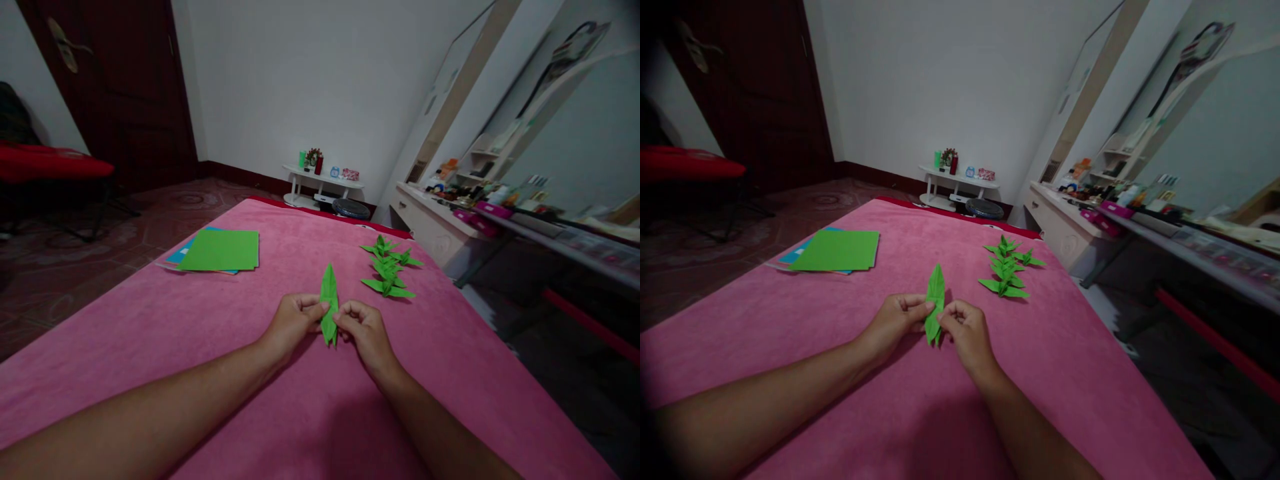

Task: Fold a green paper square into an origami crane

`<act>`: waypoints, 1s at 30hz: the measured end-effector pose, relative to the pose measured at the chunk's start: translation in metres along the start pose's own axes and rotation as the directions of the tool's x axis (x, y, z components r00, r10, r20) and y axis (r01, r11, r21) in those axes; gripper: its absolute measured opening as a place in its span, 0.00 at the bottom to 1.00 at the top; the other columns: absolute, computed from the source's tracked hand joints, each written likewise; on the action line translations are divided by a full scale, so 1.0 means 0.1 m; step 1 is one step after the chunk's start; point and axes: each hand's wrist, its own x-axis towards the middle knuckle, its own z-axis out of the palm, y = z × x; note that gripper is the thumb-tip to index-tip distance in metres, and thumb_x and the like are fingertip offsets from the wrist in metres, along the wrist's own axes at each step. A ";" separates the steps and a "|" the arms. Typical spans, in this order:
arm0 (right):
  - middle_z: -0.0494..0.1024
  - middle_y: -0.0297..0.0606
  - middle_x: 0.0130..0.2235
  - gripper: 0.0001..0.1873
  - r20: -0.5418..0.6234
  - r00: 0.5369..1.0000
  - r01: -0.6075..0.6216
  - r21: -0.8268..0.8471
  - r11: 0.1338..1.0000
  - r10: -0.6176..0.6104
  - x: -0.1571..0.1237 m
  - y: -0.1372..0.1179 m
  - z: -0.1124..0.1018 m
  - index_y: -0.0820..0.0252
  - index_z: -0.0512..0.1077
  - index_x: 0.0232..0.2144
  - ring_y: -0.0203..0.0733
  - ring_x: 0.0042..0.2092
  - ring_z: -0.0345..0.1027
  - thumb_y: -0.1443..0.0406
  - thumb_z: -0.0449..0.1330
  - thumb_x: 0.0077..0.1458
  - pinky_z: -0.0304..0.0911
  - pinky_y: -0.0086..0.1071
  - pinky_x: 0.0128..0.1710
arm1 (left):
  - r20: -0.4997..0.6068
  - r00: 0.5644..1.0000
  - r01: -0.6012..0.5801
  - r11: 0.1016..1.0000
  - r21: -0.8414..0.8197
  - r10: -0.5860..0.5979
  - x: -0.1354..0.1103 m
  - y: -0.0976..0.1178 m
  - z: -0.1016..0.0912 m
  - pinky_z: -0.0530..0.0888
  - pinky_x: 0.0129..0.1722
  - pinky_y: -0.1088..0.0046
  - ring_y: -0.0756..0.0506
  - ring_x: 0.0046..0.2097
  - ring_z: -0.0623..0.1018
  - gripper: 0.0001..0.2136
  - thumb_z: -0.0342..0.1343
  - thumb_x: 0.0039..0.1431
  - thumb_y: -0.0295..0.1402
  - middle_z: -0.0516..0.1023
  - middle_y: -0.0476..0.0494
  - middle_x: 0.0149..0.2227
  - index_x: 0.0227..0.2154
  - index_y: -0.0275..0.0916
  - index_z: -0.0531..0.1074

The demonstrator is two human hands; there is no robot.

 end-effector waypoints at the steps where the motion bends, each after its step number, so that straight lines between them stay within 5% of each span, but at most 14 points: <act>1: 0.64 0.27 0.16 0.10 0.004 1.000 0.001 0.005 1.000 -0.001 0.00 0.01 0.00 0.61 0.64 0.18 0.29 0.18 0.56 0.65 0.59 0.46 0.51 0.25 0.18 | 0.006 1.000 0.000 1.000 0.000 0.000 0.00 0.00 0.00 0.72 0.29 0.71 0.47 0.25 0.76 0.12 0.62 0.46 0.36 0.77 0.41 0.24 0.28 0.29 0.76; 15: 0.62 0.26 0.15 0.08 0.012 0.999 0.031 -0.058 0.998 -0.030 0.01 -0.02 0.00 0.61 0.64 0.18 0.29 0.17 0.54 0.67 0.58 0.46 0.48 0.25 0.17 | -0.088 0.995 -0.034 0.998 0.053 0.039 0.00 0.00 0.02 0.72 0.26 0.72 0.47 0.24 0.76 0.11 0.63 0.44 0.36 0.77 0.43 0.22 0.25 0.31 0.74; 21: 0.62 0.27 0.16 0.08 -0.015 0.999 0.039 -0.076 0.996 -0.040 0.01 0.00 0.00 0.61 0.65 0.18 0.30 0.18 0.54 0.67 0.58 0.46 0.48 0.24 0.17 | -0.039 0.999 0.016 1.000 -0.016 -0.016 -0.01 0.00 0.02 0.73 0.29 0.70 0.47 0.25 0.77 0.14 0.67 0.38 0.33 0.78 0.41 0.24 0.28 0.30 0.75; 30: 0.66 0.26 0.18 0.11 0.007 0.999 -0.047 0.142 0.989 0.046 0.00 -0.02 0.02 0.59 0.62 0.23 0.31 0.18 0.60 0.63 0.62 0.44 0.58 0.24 0.18 | -0.072 0.995 -0.057 0.996 0.074 0.063 0.03 0.03 -0.01 0.70 0.25 0.75 0.50 0.23 0.74 0.26 0.68 0.36 0.33 0.78 0.44 0.24 0.41 0.30 0.71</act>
